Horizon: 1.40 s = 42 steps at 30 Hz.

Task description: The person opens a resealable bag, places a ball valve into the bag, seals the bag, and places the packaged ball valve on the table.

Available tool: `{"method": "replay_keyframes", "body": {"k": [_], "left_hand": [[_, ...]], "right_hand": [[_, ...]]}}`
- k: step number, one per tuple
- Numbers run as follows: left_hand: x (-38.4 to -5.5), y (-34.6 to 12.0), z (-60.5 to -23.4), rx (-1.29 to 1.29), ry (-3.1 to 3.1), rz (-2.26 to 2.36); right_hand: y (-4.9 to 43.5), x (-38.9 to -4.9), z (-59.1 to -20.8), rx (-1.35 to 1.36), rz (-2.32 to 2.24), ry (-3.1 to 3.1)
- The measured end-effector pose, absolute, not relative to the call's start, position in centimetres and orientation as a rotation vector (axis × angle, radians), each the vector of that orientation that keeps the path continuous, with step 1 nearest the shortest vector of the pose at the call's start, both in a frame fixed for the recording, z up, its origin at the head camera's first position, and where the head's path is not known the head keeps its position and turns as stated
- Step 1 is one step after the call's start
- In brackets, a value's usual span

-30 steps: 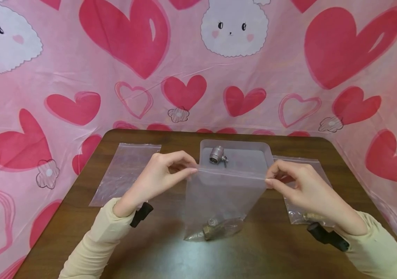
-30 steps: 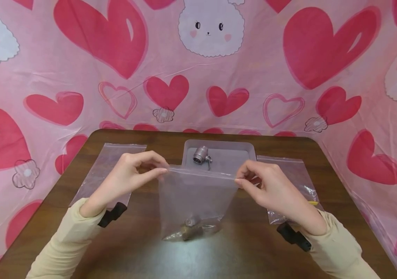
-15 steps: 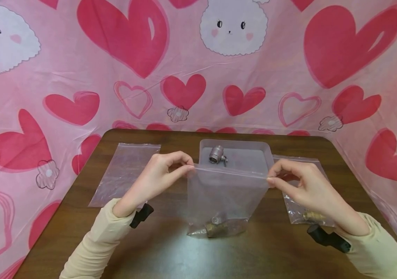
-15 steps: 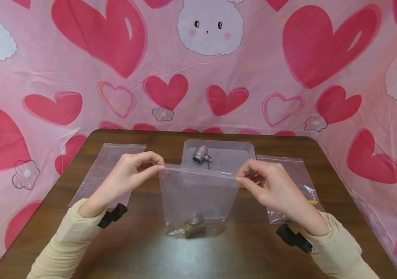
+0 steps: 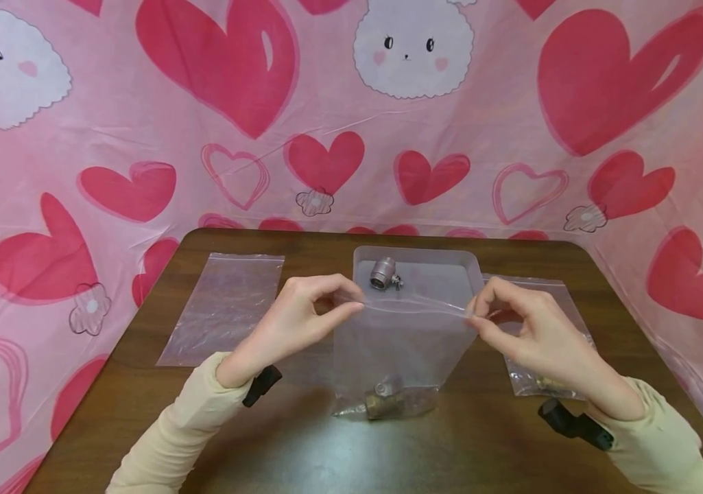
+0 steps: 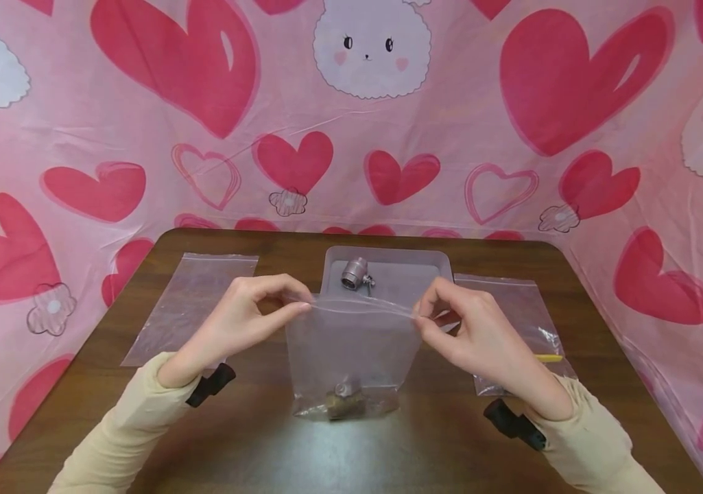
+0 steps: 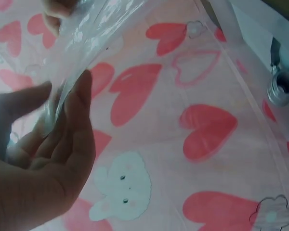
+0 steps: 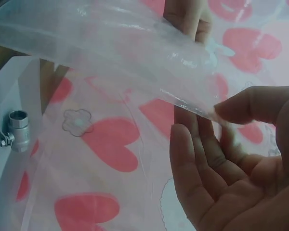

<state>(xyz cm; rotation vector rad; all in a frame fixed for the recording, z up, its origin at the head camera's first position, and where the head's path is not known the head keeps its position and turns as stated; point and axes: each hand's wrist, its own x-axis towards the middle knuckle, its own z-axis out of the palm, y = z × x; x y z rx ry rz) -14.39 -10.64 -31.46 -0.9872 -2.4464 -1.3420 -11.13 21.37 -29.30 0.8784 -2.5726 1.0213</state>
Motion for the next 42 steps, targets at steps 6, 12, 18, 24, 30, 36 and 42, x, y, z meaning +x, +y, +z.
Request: {"method": "replay_keyframes", "body": {"k": [6,12,18,24,30,36,42], "left_hand": [[-14.5,-10.2,-31.7,-0.973,-2.384,-1.368],[-14.7,-10.1,-31.8,-0.99,-2.353,-1.361],[-14.8,-9.9,-31.8,-0.987,-2.37,-1.324],[-14.9,-9.6,-31.7,-0.993,-2.406,-1.341],[-14.8,-9.2,-31.7,-1.029,-2.363,-1.426],[-14.7,-9.1,-31.7,-1.042,-2.324,-1.407],[-14.8,-8.9,-31.6,-1.064,-2.307,-1.436]], "right_hand": [[21.0,-11.4,-29.7,0.888,1.028,-2.534],[20.7,-11.7,-29.9,0.924,1.012,-2.519],[20.4,-11.8,-30.1,0.954,0.966,-2.47],[20.4,-12.1,-30.2,0.949,0.985,-2.472],[20.0,-12.2,-30.3,0.926,1.072,-2.534],[19.8,-12.3,-30.2,1.011,1.086,-2.457],[19.6,-12.3,-29.9,1.04,1.079,-2.444]]}}
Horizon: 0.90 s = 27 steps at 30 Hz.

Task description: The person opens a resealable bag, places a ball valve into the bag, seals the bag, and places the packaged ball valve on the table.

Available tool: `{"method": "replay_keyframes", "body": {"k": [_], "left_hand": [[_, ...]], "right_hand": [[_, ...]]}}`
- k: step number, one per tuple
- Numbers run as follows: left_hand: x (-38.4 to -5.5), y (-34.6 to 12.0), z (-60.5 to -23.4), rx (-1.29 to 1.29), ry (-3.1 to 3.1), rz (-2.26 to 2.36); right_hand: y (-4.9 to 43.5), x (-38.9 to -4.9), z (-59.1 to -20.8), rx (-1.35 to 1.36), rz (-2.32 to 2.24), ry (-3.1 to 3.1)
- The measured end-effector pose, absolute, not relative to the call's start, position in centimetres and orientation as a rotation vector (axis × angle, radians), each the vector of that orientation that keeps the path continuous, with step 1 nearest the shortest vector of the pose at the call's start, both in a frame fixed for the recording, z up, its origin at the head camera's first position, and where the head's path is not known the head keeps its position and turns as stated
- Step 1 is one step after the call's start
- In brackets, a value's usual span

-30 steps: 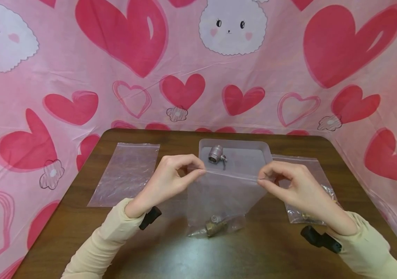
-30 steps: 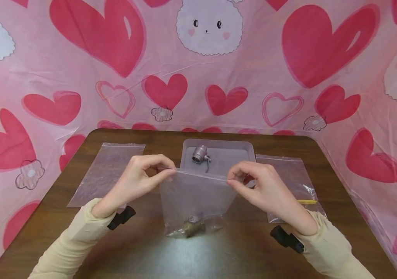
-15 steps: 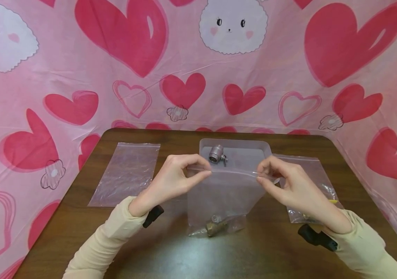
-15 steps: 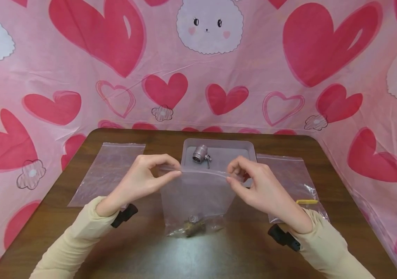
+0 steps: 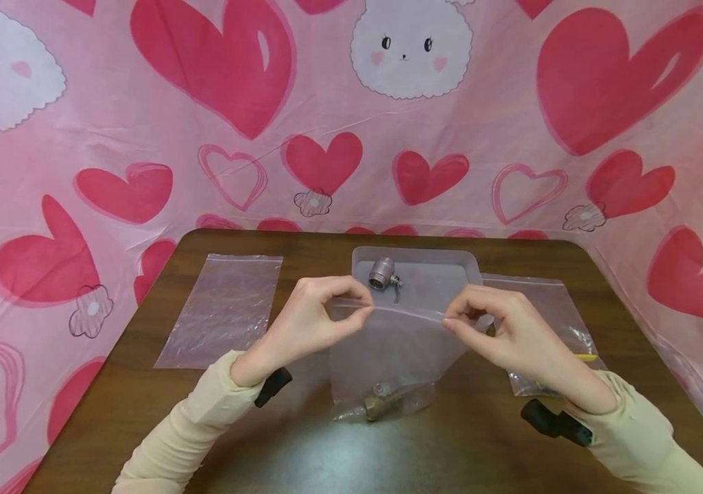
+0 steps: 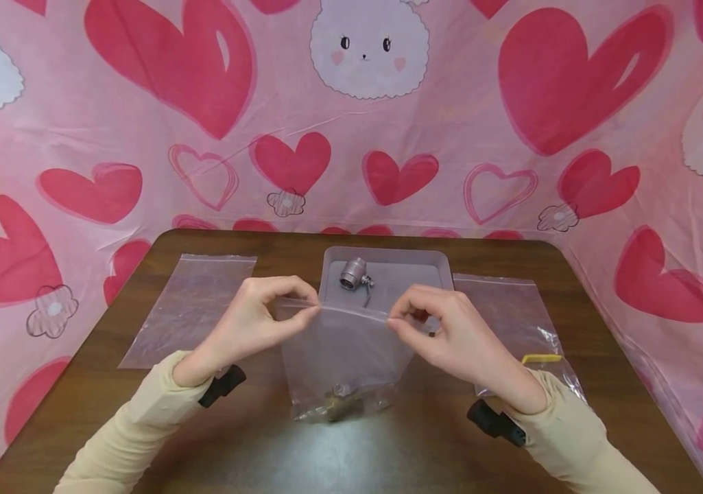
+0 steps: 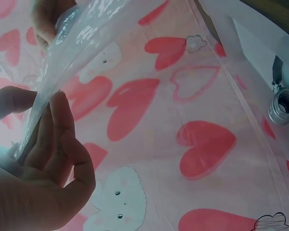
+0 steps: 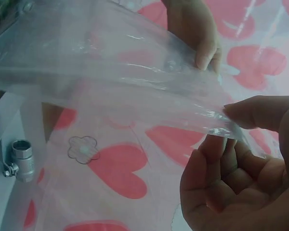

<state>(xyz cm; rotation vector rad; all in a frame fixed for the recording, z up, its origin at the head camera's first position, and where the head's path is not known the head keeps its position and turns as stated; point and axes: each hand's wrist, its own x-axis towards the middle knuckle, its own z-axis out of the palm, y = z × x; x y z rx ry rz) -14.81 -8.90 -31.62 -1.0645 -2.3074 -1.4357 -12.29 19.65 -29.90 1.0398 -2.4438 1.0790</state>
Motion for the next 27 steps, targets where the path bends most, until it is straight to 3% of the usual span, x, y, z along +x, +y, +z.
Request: {"method": "replay_keyframes", "body": {"k": [27], "left_hand": [[-15.4,-8.7,-31.3,-1.166,-2.228,-1.257]], "right_hand": [[17.9,-12.2,-30.0,1.039,1.042,-2.41]]}}
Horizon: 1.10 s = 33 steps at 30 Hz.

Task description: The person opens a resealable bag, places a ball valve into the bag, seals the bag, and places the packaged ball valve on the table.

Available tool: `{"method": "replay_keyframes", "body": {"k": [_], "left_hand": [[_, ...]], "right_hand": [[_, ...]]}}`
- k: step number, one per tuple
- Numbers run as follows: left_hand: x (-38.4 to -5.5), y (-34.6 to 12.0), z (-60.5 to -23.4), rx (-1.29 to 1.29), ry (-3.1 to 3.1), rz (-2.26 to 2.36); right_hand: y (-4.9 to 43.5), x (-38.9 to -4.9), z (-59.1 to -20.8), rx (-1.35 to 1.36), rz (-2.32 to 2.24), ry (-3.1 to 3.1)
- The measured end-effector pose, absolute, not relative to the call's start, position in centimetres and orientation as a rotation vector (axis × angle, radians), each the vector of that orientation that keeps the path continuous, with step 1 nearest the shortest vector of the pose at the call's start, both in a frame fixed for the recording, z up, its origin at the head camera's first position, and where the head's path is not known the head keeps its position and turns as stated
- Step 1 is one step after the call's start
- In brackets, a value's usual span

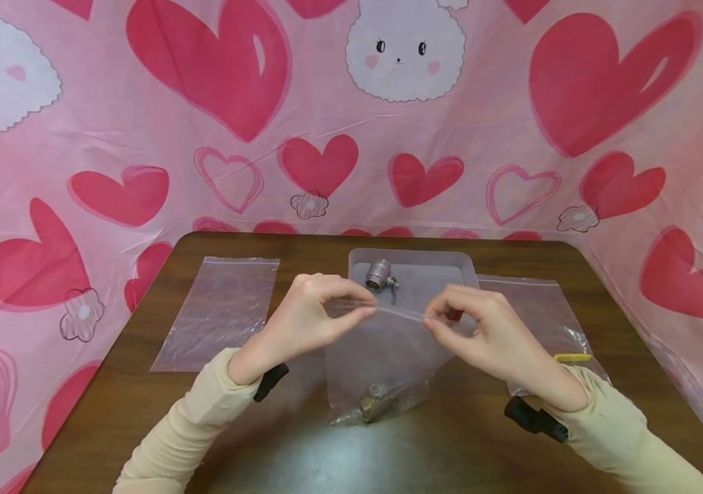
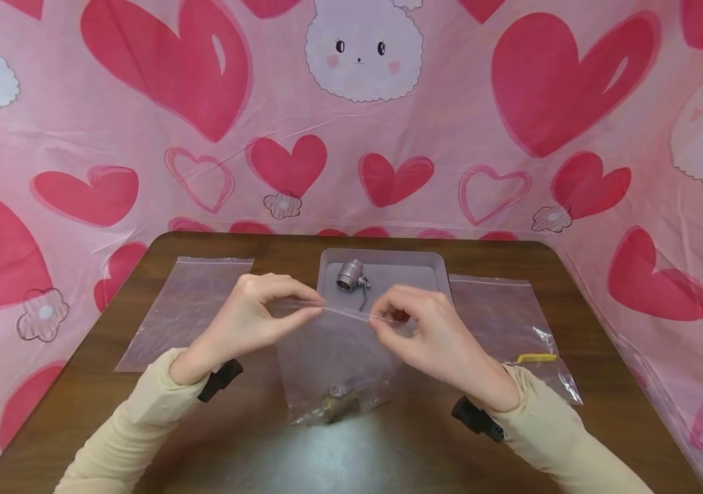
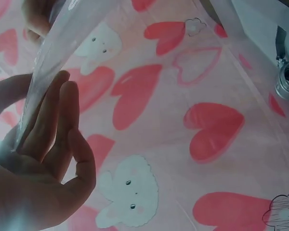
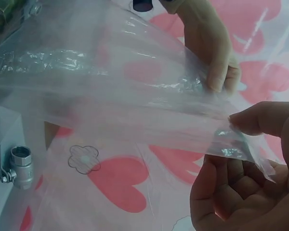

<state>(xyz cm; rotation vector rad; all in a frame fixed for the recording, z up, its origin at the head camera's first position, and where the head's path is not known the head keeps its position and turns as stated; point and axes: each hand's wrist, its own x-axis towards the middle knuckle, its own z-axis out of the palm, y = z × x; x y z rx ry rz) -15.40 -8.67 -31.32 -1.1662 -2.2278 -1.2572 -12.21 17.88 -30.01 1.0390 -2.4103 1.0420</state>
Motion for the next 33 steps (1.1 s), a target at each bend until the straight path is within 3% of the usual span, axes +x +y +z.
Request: {"method": "replay_keyframes", "body": {"k": [33], "left_hand": [[-15.2,-7.6,-31.2,-1.227,-2.279,-1.375]], "right_hand": [[15.3,-13.0,-30.6,1.141,1.042,-2.308]]}}
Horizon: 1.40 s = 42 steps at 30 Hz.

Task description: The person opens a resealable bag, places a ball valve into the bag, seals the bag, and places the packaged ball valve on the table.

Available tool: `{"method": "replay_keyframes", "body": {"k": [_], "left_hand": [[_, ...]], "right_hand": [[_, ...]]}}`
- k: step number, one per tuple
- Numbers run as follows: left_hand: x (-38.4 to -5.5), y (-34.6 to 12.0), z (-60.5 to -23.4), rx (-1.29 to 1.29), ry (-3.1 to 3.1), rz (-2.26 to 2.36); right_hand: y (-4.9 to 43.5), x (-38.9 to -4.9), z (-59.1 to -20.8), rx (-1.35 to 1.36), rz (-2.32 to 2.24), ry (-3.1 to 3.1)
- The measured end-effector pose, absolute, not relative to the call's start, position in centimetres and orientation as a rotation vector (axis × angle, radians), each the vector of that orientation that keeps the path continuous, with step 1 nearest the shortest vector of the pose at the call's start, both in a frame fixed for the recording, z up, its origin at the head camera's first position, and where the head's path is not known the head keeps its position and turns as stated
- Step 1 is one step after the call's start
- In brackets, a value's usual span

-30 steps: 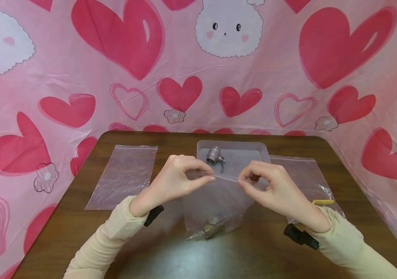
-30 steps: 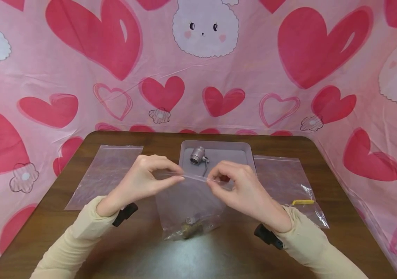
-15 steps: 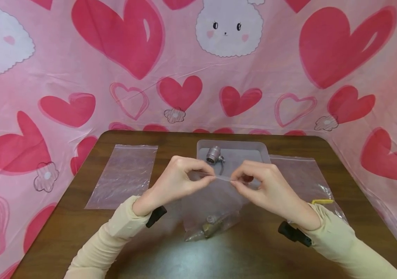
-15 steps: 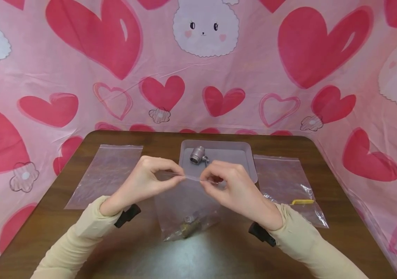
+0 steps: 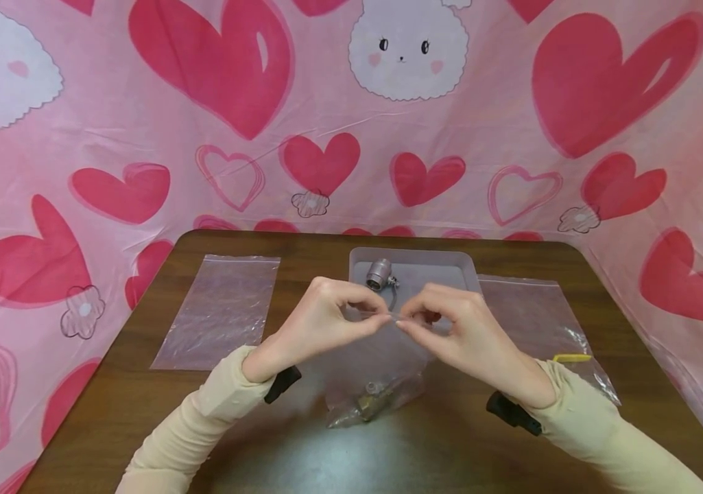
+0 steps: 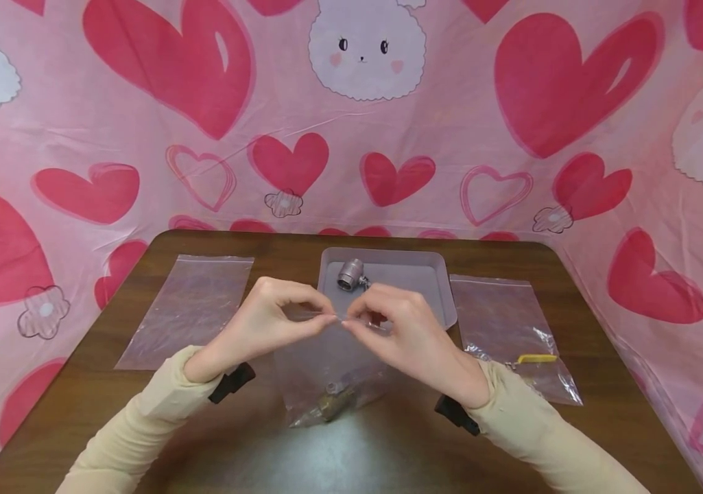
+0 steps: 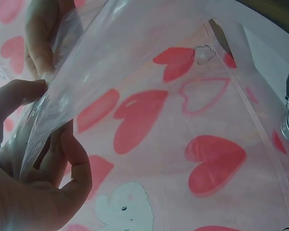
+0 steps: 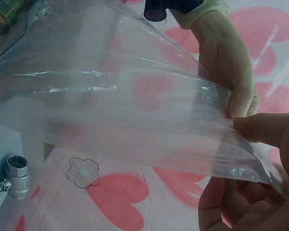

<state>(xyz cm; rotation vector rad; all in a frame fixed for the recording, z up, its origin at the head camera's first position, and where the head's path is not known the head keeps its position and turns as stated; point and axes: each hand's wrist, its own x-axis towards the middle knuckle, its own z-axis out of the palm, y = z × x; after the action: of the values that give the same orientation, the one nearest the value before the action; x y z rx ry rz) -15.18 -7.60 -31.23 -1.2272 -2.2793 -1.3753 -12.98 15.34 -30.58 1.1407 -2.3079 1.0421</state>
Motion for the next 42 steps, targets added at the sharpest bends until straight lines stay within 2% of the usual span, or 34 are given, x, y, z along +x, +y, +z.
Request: {"method": "replay_keyframes", "body": {"k": [9,19,30,42], "left_hand": [[-15.0,-7.5,-31.2,-1.291,-2.251,-1.319],[-14.8,-8.1,-31.3,-1.27,-2.252,-1.277],[-15.0,-10.1,-31.0,-1.104,-2.44,-1.341],[-14.9,-11.1,-30.7,-1.148,-2.512,-1.345]], "right_hand": [[15.2,-12.7,-30.4,1.153,1.009,-2.341],[16.0,-12.8,-30.5,1.131,0.771,-2.235],[17.0,-13.0,-29.9,1.118,0.873,-2.209],[18.4,-13.5,-29.9,1.104,0.88,-2.3]]}}
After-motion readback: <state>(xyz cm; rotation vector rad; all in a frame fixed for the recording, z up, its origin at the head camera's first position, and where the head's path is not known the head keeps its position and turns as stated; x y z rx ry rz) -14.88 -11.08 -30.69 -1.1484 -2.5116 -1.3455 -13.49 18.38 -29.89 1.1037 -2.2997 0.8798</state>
